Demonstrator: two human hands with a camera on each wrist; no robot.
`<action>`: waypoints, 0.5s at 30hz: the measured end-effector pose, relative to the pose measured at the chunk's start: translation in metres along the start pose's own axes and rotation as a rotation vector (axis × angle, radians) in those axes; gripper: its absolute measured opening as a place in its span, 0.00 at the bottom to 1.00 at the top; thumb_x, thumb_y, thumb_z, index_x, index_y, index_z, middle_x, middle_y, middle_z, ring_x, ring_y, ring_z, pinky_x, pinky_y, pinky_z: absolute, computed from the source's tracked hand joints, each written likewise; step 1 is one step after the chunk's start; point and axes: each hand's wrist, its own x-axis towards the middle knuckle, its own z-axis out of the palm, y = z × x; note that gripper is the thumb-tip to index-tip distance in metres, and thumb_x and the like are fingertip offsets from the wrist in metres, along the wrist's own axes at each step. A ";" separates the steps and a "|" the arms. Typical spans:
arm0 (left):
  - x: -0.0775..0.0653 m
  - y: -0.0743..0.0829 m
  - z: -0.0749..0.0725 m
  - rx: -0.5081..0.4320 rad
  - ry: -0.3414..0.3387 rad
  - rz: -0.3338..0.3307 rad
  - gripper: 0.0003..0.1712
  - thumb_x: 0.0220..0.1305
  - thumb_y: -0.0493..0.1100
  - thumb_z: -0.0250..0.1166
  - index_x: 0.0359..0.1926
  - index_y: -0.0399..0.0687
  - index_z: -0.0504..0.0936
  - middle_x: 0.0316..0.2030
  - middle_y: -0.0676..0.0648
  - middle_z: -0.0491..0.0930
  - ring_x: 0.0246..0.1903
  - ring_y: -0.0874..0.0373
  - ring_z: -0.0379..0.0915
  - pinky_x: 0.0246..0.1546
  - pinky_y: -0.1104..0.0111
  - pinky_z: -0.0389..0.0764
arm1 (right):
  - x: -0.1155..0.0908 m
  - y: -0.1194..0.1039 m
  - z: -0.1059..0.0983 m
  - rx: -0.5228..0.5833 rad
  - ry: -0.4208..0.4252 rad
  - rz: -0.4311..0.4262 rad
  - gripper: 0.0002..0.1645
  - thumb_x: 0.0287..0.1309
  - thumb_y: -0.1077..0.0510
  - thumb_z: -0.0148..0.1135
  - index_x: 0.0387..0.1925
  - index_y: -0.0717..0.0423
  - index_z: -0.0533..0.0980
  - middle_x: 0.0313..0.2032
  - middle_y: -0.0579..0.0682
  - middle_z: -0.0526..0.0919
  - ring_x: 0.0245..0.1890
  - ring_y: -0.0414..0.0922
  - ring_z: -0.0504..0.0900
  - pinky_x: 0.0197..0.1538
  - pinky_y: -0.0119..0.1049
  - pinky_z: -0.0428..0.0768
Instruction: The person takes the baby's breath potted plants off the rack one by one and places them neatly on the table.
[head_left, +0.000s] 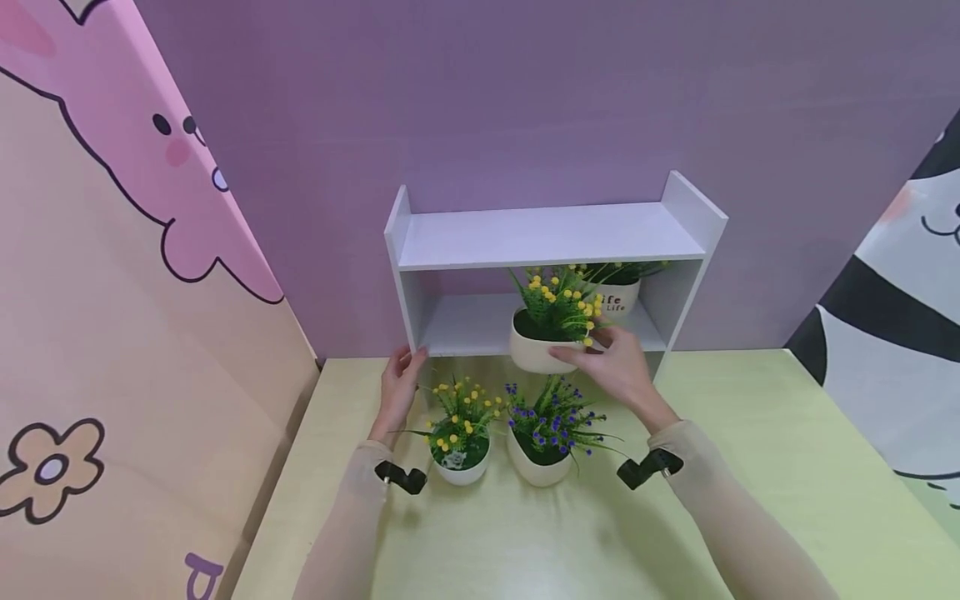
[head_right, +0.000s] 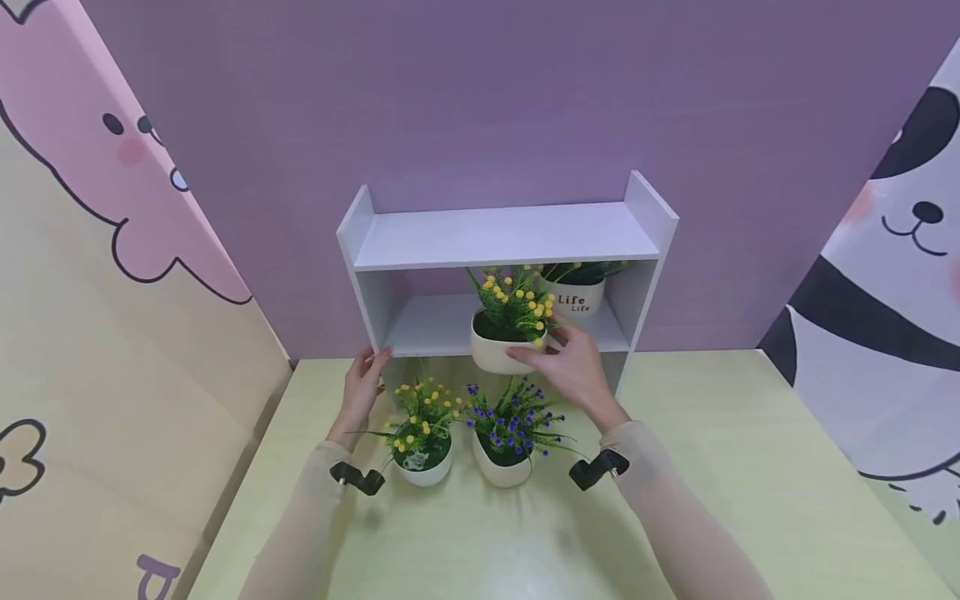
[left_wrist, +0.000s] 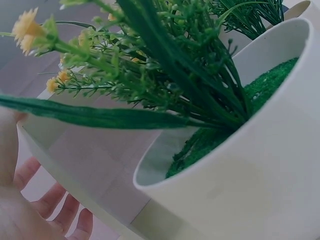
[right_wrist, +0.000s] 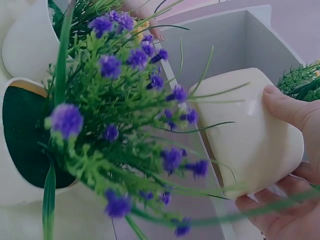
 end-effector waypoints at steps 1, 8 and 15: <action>0.000 0.000 0.000 0.002 0.001 -0.001 0.35 0.80 0.59 0.61 0.76 0.45 0.68 0.74 0.35 0.70 0.72 0.39 0.68 0.70 0.38 0.72 | -0.001 0.001 -0.001 0.000 0.004 0.004 0.65 0.56 0.35 0.80 0.81 0.63 0.59 0.80 0.64 0.62 0.72 0.66 0.75 0.72 0.58 0.77; 0.001 -0.002 -0.001 -0.014 0.007 -0.010 0.36 0.79 0.59 0.62 0.76 0.45 0.68 0.74 0.35 0.69 0.73 0.38 0.67 0.72 0.34 0.68 | -0.005 0.005 -0.008 0.002 0.022 0.022 0.67 0.55 0.35 0.80 0.82 0.63 0.57 0.77 0.67 0.67 0.71 0.67 0.76 0.71 0.58 0.77; 0.001 0.000 0.001 -0.007 -0.001 -0.007 0.36 0.79 0.60 0.61 0.76 0.45 0.67 0.74 0.35 0.69 0.73 0.38 0.66 0.72 0.34 0.68 | -0.010 0.012 -0.015 -0.025 0.034 0.002 0.66 0.55 0.33 0.80 0.83 0.60 0.58 0.74 0.67 0.73 0.68 0.66 0.79 0.68 0.59 0.80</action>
